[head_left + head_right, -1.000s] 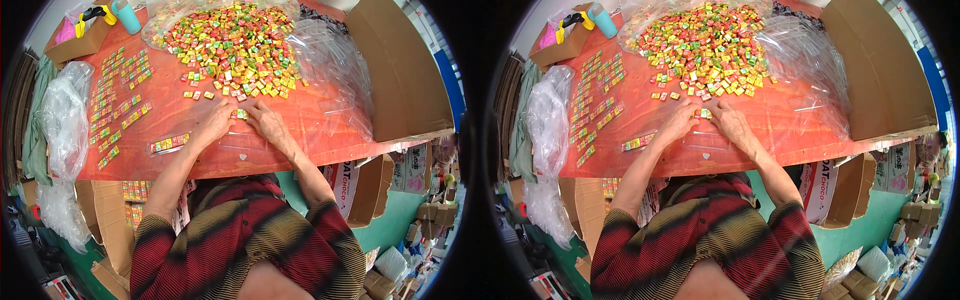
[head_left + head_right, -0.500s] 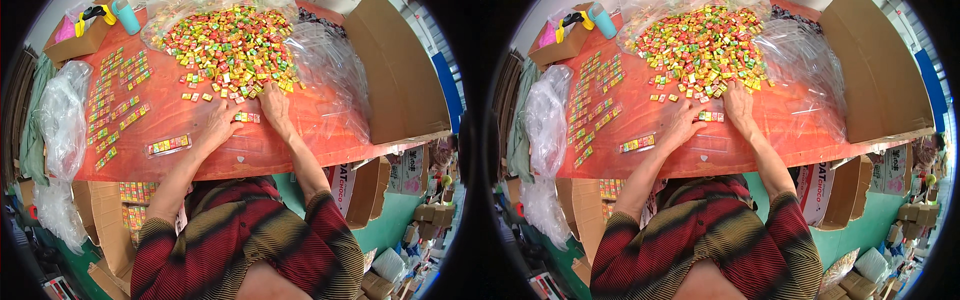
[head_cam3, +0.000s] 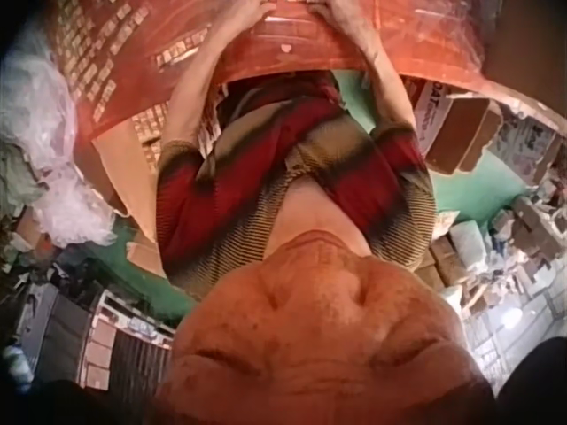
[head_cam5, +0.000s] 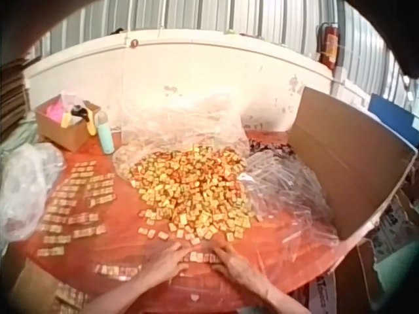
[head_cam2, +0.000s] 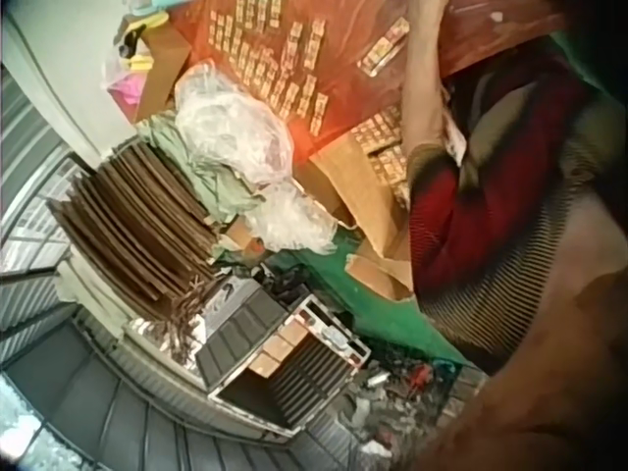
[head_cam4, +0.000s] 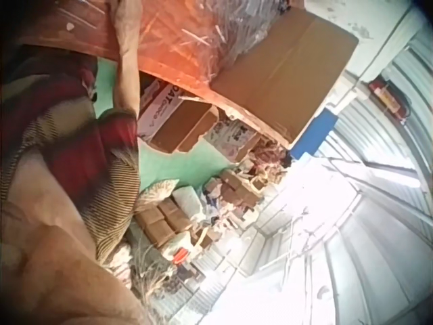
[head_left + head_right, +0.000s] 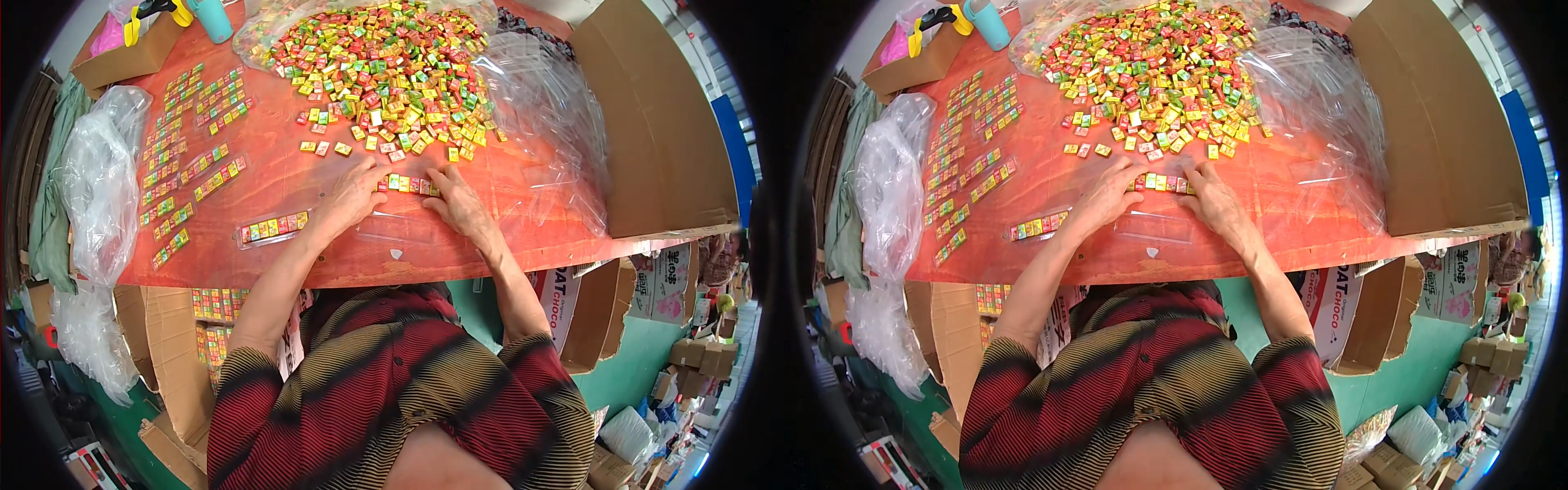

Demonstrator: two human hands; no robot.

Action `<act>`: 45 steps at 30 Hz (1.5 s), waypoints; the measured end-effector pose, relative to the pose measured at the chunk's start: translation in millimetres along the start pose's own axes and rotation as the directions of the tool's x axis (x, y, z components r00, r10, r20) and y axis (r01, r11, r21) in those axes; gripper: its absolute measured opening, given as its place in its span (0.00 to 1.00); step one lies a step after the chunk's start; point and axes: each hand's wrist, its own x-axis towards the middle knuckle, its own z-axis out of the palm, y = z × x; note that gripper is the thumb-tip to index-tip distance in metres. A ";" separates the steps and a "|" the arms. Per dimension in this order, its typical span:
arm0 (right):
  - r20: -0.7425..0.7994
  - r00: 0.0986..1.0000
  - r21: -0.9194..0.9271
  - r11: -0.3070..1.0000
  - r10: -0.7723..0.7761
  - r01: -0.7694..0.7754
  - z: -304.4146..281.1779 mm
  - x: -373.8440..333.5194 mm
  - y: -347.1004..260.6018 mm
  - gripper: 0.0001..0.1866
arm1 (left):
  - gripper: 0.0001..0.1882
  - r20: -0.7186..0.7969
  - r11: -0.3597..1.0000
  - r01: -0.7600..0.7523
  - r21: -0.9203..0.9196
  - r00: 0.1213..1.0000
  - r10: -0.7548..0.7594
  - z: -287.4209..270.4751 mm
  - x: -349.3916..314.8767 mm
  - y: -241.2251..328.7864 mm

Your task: Sorting and arranging small wrapped candies on a table.

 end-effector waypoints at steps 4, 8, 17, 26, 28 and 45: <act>-0.048 0.995 -0.046 0.995 -0.090 0.088 14.5 1.7 4.0 0.20 | 0.21 -0.031 0.995 -0.095 -0.019 0.995 0.095 7.0 2.5 -6.0; -0.096 0.987 -0.055 0.991 -0.130 0.125 19.0 4.7 1.9 0.17 | 0.18 -0.036 0.992 -0.126 -0.011 0.991 0.126 6.4 3.4 -3.2; -0.028 0.997 0.012 0.998 -0.065 0.065 2.5 -18.5 -23.2 0.16 | 0.13 -0.104 1.000 0.020 0.008 0.994 -0.019 0.1 -22.3 27.4; -0.109 0.984 -0.159 0.980 -0.140 0.122 34.2 -75.8 -26.3 0.24 | 0.19 -0.223 0.958 -0.120 0.259 0.958 0.180 33.6 -71.2 26.3; -0.061 0.988 -0.229 0.965 -0.145 0.128 37.4 -84.5 -29.9 0.27 | 0.26 -0.200 0.915 -0.093 0.392 0.963 0.184 40.4 -79.6 26.5; 0.075 0.993 -0.298 0.948 -0.090 0.108 40.6 -81.6 -36.4 0.37 | 0.41 -0.125 0.929 0.021 0.370 0.992 0.028 43.8 -93.9 30.9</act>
